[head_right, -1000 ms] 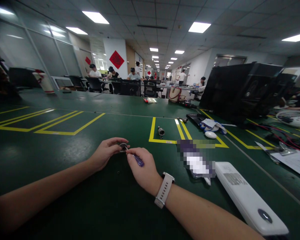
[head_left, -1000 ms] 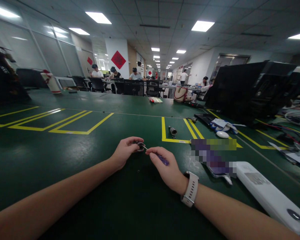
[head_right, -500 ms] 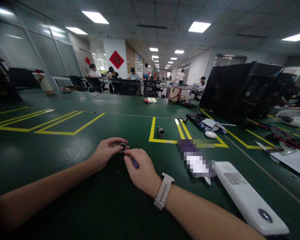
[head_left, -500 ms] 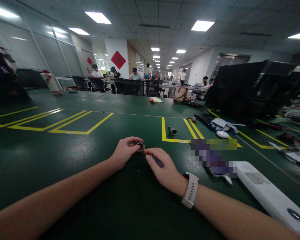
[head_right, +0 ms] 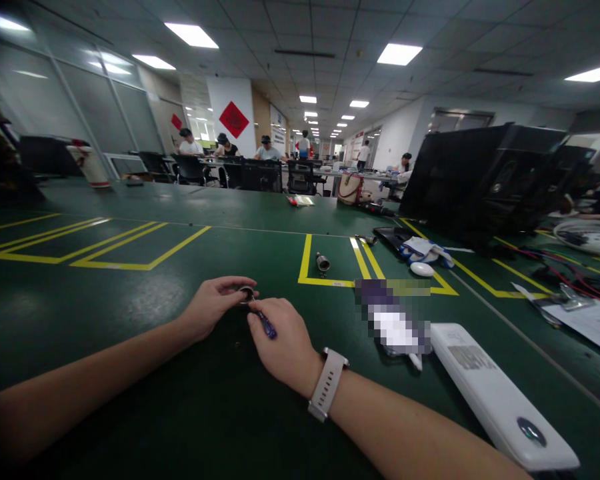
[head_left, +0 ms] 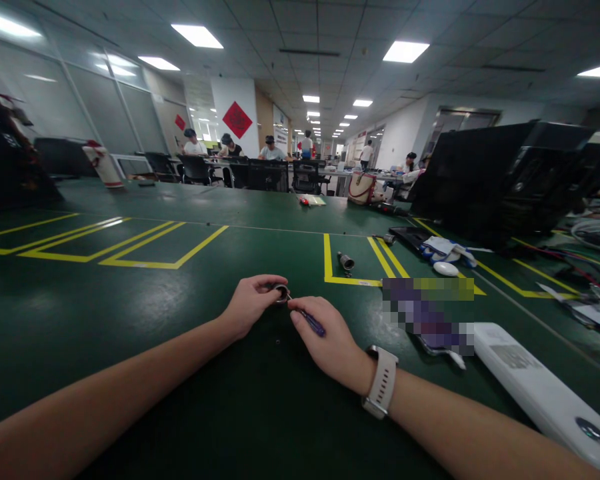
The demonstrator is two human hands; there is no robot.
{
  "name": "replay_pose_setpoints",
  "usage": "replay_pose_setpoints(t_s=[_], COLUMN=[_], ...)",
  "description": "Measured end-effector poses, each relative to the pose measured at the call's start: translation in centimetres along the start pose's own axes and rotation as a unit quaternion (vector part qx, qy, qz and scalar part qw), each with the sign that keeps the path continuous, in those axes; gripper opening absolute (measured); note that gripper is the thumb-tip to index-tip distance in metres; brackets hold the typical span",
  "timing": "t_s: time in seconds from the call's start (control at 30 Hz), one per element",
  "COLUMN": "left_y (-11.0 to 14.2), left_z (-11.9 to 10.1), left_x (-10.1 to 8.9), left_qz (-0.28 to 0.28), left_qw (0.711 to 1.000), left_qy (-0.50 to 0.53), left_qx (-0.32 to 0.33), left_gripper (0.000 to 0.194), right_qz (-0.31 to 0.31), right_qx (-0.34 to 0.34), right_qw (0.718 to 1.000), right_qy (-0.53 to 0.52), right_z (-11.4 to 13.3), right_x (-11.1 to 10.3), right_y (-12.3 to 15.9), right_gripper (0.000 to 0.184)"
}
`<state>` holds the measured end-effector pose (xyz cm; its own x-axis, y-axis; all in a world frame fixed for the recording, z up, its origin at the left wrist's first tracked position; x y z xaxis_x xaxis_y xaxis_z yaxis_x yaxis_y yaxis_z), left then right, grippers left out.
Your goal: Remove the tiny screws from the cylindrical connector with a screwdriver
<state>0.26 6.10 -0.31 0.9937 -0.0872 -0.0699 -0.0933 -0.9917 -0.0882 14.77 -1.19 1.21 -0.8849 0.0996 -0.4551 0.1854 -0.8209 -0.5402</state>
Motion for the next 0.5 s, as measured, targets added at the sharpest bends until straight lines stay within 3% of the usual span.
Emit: replay_pose_setpoints(t_s=[0.23,0.5], left_y=[-0.13,0.08], left_z=[0.22,-0.10], left_x=[-0.06,0.13], left_qz=[-0.001,-0.002], left_qw=[1.000,1.000], left_qy=[-0.003,-0.012], left_qx=[0.000,0.004], left_gripper=[0.028,0.028], right_qz=[0.001,0.001], right_qx=[0.014,-0.016], right_qw=[1.000,1.000], right_qy=[-0.012,0.011], right_z=[0.11,0.36], right_x=[-0.22,0.12], right_y=[-0.09,0.09], right_gripper=[0.020,0.023])
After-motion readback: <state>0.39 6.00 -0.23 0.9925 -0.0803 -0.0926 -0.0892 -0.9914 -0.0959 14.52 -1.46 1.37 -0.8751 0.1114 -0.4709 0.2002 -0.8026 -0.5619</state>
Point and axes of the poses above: each hand's wrist, its own y-axis away from the middle knuckle, its own x-axis out of the palm, z = x × y, the point moved 4 cm from there along -y, towards the middle knuckle, and after that the axes turned 3 degrees about -z, right-handed, at the moved point
